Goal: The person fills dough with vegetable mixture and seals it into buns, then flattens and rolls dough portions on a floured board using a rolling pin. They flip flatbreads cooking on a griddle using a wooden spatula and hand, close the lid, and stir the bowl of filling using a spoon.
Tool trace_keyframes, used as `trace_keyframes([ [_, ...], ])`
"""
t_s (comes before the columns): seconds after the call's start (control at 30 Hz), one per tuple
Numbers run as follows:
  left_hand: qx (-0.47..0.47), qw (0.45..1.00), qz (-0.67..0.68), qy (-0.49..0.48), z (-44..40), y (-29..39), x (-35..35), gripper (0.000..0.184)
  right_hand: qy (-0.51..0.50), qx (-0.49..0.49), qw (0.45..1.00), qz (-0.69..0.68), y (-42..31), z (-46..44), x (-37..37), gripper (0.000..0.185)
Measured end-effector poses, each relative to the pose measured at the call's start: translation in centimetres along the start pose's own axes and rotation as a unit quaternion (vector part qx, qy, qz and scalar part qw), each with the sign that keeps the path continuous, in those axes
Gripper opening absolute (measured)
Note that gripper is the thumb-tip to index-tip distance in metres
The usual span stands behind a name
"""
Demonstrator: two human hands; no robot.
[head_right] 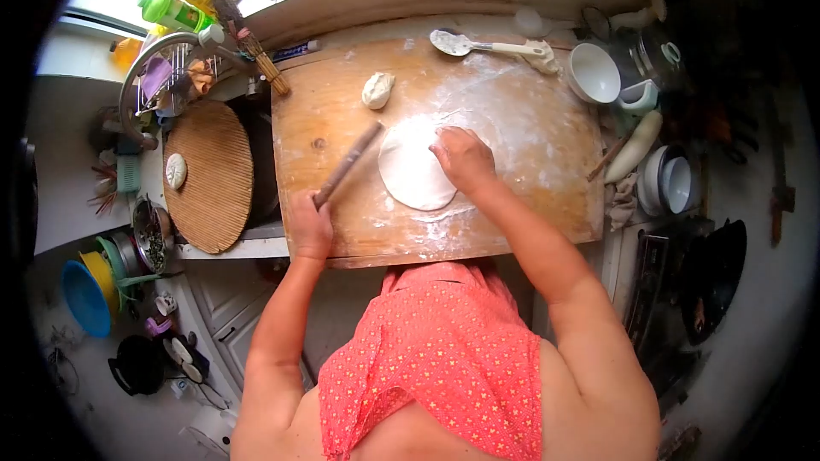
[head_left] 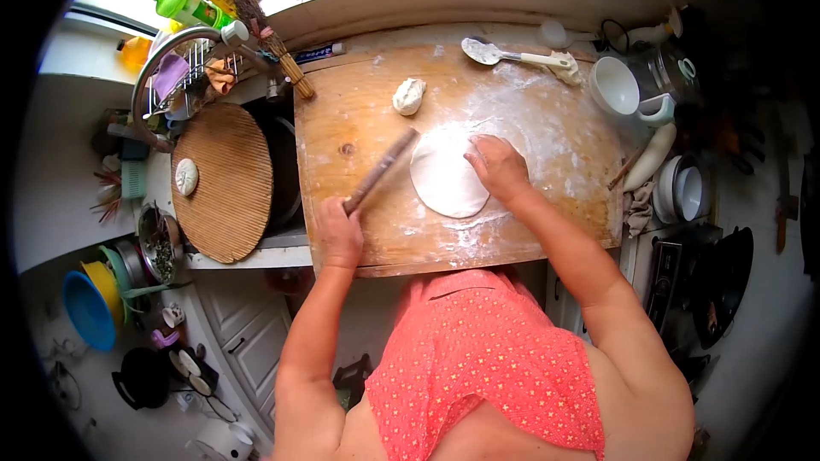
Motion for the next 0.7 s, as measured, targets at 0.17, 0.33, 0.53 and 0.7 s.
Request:
trace_keyframes([
  [0.17,-0.027,0.994,-0.047,0.093,-4.9,0.9,-0.8,0.032,-0.047,0.097,0.994,0.031,0.3,-0.9,0.9,0.032],
  [0.33,-0.035,0.992,-0.072,0.100,-7.7,2.8,-0.3,0.044,-0.118,0.234,0.964,-0.040,1.3,-1.2,1.6,0.028],
  [0.53,0.101,0.970,0.200,0.095,-3.5,4.5,-1.7,0.045,-0.079,0.148,0.986,0.001,0.4,-1.1,1.5,0.022],
  [0.7,0.091,0.916,0.389,-0.037,-0.1,4.4,0.7,0.035,-0.093,0.076,0.992,0.032,-0.8,-1.0,1.7,0.023],
])
Point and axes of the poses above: each hand's wrist, its own z-axis away from the middle knuckle, its own x-axis out of the palm, y = z × x, the point moved 5 cm from there along -z, towards the middle knuckle, and after that the axes turned 5 degrees about y, right-handed, at the moved point
